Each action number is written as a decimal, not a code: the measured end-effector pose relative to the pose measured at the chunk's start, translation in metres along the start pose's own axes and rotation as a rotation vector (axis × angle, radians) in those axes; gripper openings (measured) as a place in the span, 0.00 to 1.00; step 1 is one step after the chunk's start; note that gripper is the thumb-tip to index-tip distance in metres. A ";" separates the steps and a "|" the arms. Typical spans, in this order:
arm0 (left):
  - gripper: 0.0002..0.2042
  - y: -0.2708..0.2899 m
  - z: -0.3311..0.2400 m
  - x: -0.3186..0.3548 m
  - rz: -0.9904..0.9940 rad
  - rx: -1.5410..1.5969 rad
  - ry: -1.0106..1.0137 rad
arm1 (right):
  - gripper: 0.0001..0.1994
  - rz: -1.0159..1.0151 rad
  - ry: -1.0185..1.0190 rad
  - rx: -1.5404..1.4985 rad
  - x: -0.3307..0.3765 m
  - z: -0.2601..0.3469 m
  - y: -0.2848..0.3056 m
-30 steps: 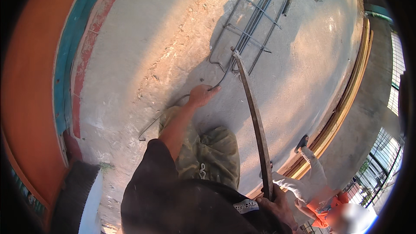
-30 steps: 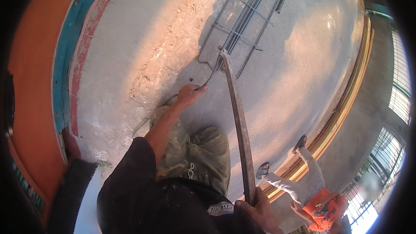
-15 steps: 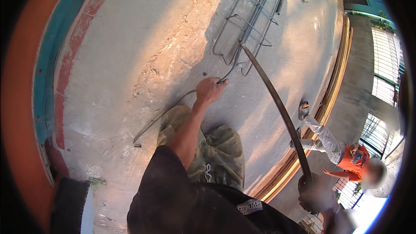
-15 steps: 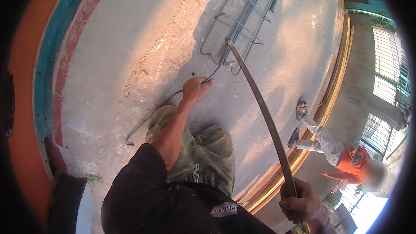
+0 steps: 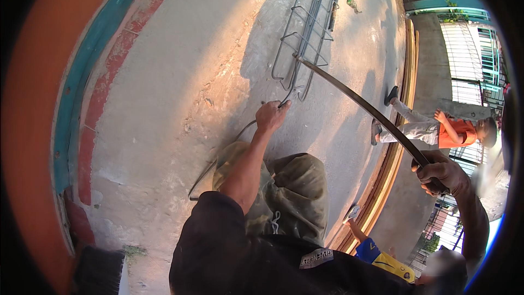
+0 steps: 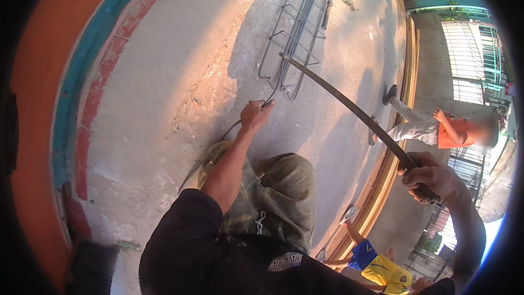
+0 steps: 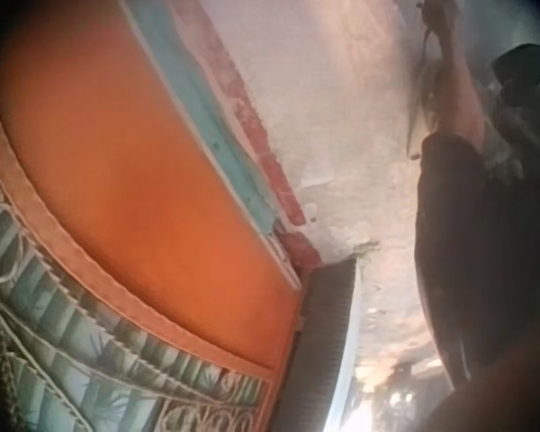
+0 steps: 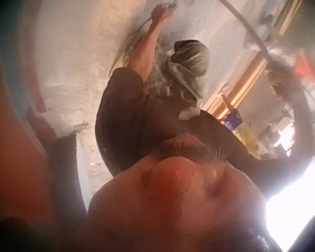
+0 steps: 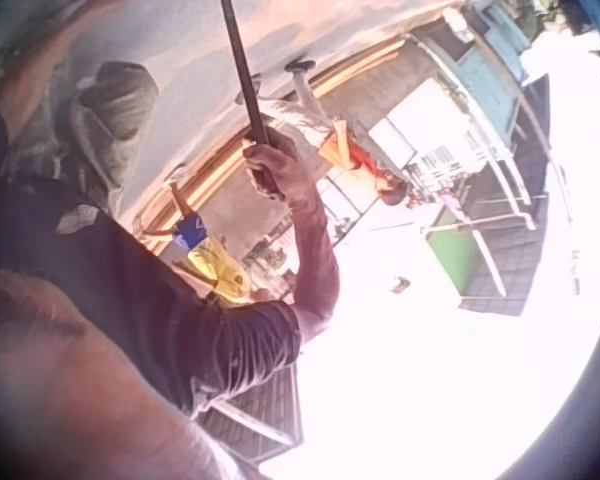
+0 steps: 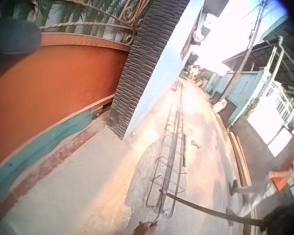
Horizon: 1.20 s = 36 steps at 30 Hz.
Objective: The person uses a long metal bar as a lever to bend and shape a metal wire frame on a concrete floor. They repeatedly position the bar under the frame and apply downward pressure to adjust the wire's curvature. The person also uses a hammer to tap the frame and a broom to sweep the area.
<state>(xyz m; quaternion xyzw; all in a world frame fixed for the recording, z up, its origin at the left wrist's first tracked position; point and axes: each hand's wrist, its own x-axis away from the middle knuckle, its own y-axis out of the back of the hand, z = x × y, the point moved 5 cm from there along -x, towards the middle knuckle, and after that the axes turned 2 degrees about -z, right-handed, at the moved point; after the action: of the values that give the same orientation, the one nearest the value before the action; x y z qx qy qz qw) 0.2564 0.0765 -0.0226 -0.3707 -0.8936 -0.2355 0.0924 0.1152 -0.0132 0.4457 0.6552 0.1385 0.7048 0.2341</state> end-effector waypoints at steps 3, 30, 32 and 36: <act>0.26 0.000 0.000 -0.006 0.009 0.027 0.012 | 0.11 0.036 -0.009 -0.002 0.000 -0.007 -0.013; 0.39 -0.045 0.021 -0.027 0.132 0.125 0.677 | 0.32 0.264 0.192 -0.388 -0.025 -0.051 -0.036; 0.41 -0.037 0.000 -0.023 0.082 0.104 0.716 | 0.34 0.258 0.187 -0.491 -0.011 -0.041 -0.046; 0.40 -0.029 -0.004 -0.012 0.065 0.073 0.925 | 0.35 0.289 0.027 -0.436 0.005 -0.022 -0.042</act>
<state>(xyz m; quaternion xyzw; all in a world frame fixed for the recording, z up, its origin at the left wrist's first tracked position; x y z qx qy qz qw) 0.2444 0.0492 -0.0336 -0.2512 -0.7542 -0.3413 0.5016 0.0995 0.0278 0.4260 0.5929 -0.1087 0.7528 0.2646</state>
